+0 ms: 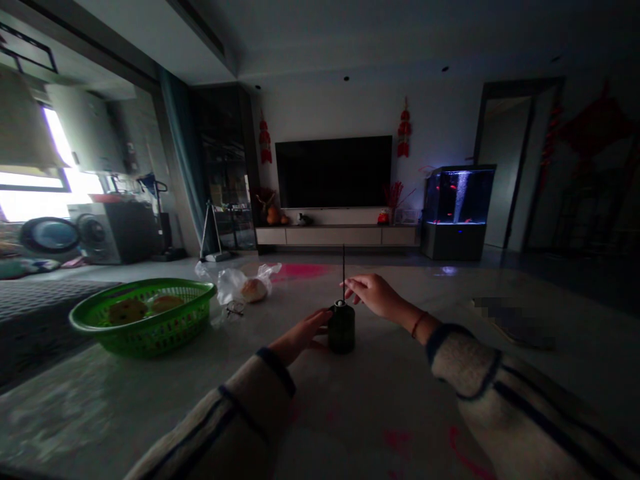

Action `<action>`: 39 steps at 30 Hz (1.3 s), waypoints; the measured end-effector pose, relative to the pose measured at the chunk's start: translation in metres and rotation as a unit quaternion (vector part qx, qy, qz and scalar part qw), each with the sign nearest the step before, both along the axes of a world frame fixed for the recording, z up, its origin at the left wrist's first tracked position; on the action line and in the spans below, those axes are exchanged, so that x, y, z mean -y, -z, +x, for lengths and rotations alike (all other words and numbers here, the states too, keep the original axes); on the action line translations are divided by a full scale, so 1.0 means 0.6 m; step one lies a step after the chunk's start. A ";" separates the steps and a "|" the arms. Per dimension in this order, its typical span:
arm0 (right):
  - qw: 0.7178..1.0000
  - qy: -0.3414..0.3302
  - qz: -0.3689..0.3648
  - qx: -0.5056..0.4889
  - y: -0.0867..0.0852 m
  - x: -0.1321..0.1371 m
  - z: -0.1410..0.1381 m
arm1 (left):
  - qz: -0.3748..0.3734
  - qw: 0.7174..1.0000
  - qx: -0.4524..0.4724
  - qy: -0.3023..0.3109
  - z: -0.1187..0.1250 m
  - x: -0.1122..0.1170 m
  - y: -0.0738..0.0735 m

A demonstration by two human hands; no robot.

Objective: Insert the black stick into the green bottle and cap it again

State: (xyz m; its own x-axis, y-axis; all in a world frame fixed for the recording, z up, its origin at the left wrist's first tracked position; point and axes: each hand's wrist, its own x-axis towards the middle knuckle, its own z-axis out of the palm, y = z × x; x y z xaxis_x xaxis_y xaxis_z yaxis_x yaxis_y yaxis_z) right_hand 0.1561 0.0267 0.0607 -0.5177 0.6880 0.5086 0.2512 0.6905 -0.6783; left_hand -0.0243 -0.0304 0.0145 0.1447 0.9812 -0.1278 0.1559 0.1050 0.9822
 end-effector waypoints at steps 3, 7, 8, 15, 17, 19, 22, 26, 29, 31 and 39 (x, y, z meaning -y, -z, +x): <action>1.000 0.016 0.008 0.003 -0.001 -0.002 0.001 | 0.002 1.000 0.002 0.001 0.000 0.000 0.000; 1.000 0.017 0.003 -0.009 0.003 -0.009 0.001 | -0.011 1.000 -0.007 -0.002 0.000 -0.001 -0.002; 1.000 0.017 0.001 -0.011 0.004 -0.011 0.001 | -0.010 1.000 -0.007 -0.001 0.000 -0.001 -0.002; 0.999 0.052 -0.002 -0.012 0.008 -0.016 0.000 | 0.000 1.000 -0.008 -0.008 0.001 0.006 -0.002; 0.998 0.059 -0.022 -0.007 0.008 -0.019 0.001 | -0.002 1.000 -0.006 -0.008 0.002 0.005 -0.002; 0.997 0.061 -0.053 0.011 0.010 -0.023 0.004 | -0.003 1.000 -0.003 -0.008 0.002 0.003 -0.002; 0.992 0.038 -0.094 0.069 0.020 -0.029 0.013 | -0.015 1.000 -0.003 -0.011 0.002 -0.001 -0.001; 0.974 -0.052 -0.148 0.165 0.034 -0.022 0.022 | -0.016 1.000 -0.006 -0.012 0.000 -0.002 -0.002; 0.960 -0.117 -0.170 0.189 0.036 -0.006 0.018 | 0.001 1.000 -0.008 -0.002 -0.004 -0.004 0.000; 0.958 -0.154 -0.151 0.190 0.036 0.004 0.012 | 0.002 1.000 -0.023 -0.010 -0.010 -0.011 0.005; 0.971 -0.113 -0.124 0.171 0.054 0.007 -0.003 | 0.169 0.964 -0.202 -0.031 -0.068 -0.048 0.036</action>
State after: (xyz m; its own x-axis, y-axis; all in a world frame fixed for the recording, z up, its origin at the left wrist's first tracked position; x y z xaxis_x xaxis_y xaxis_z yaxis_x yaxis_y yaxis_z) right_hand 0.1546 0.0225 0.0283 -0.7794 0.6162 0.1137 0.3510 0.5797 -0.7353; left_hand -0.0651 -0.0013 -0.0073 0.0894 0.9819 0.1672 0.5374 -0.1889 0.8219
